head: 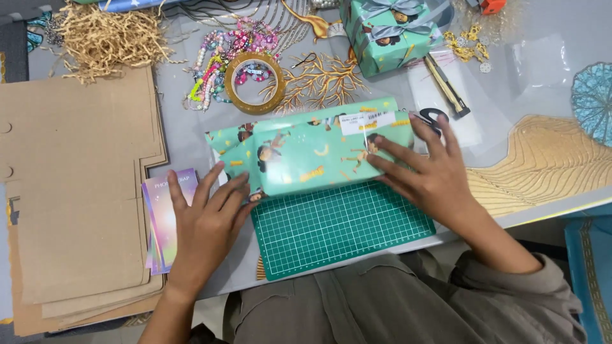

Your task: The person wraps a small cardboard box with light green wrapping paper featuring cartoon characters. They fold the paper around the box, secure the seams with clear tape, and fold the ends neatly to complete the wrapping.

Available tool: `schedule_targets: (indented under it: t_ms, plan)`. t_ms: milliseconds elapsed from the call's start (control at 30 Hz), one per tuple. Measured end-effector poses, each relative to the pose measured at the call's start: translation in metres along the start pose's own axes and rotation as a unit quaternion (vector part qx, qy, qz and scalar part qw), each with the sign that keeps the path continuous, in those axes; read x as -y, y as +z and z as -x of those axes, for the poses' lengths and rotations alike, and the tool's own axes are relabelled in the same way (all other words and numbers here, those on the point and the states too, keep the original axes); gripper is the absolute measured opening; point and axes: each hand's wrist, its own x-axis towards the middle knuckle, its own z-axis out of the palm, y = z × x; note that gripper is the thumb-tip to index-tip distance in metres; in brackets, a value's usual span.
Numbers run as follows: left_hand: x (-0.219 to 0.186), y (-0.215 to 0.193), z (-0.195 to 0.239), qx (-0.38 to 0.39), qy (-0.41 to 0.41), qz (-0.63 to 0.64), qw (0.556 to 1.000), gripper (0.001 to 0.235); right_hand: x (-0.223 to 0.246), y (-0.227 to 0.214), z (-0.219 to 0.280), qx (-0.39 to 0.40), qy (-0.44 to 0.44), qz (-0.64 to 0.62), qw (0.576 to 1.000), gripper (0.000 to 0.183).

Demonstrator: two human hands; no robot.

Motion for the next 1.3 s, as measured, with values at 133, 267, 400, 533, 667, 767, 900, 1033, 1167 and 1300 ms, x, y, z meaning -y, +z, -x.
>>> schedule_targets:
  t_ms: [133, 267, 400, 533, 667, 767, 900, 1033, 1167, 1300]
  plan:
    - [0.005, -0.027, -0.011, -0.012, 0.002, 0.075, 0.997, 0.012, -0.008, -0.02, -0.019, -0.088, 0.024, -0.047, 0.995, 0.016]
    - [0.016, -0.046, -0.037, -0.011, -0.021, 0.163, 0.986, 0.013, 0.001, -0.025, -0.04, -0.024, 0.004, -0.158, 0.987, 0.044]
    - [0.019, -0.063, -0.069, 0.043, -0.036, 0.272, 0.961, 0.018, 0.035, -0.009, -0.065, 0.036, -0.055, -0.043, 0.997, 0.106]
    - [0.028, -0.082, -0.092, 0.118, -0.1, 0.401, 0.903, 0.02, 0.011, 0.01, -0.12, 0.095, -0.052, -0.051, 0.993, 0.13]
    - [0.054, -0.071, -0.083, 0.084, -0.157, 0.551, 0.815, 0.024, -0.022, -0.017, -0.164, 0.103, -0.101, -0.176, 0.974, 0.099]
    - [0.076, -0.04, -0.067, -0.085, -0.235, 0.647, 0.72, 0.049, -0.03, -0.051, -0.183, 0.1, -0.084, -0.29, 0.948, 0.089]
    - [0.067, -0.003, -0.049, -0.174, -0.261, 0.865, 0.392, 0.099, -0.026, -0.064, -0.198, 0.212, 0.088, -0.475, 0.85, 0.067]
    - [0.041, 0.106, -0.003, -0.059, -0.106, 0.923, 0.364, 0.073, -0.002, -0.045, -0.205, 0.35, 0.351, -0.551, 0.671, 0.096]
    - [-0.018, 0.048, -0.051, -0.015, -0.335, 0.82, 0.465, 0.086, 0.007, 0.004, -0.174, 0.286, 0.229, -0.594, 0.716, 0.106]
    - [0.002, 0.032, -0.075, 0.024, -0.367, 0.741, 0.563, 0.109, 0.023, 0.013, -0.148, 0.274, 0.295, -0.675, 0.618, 0.12]
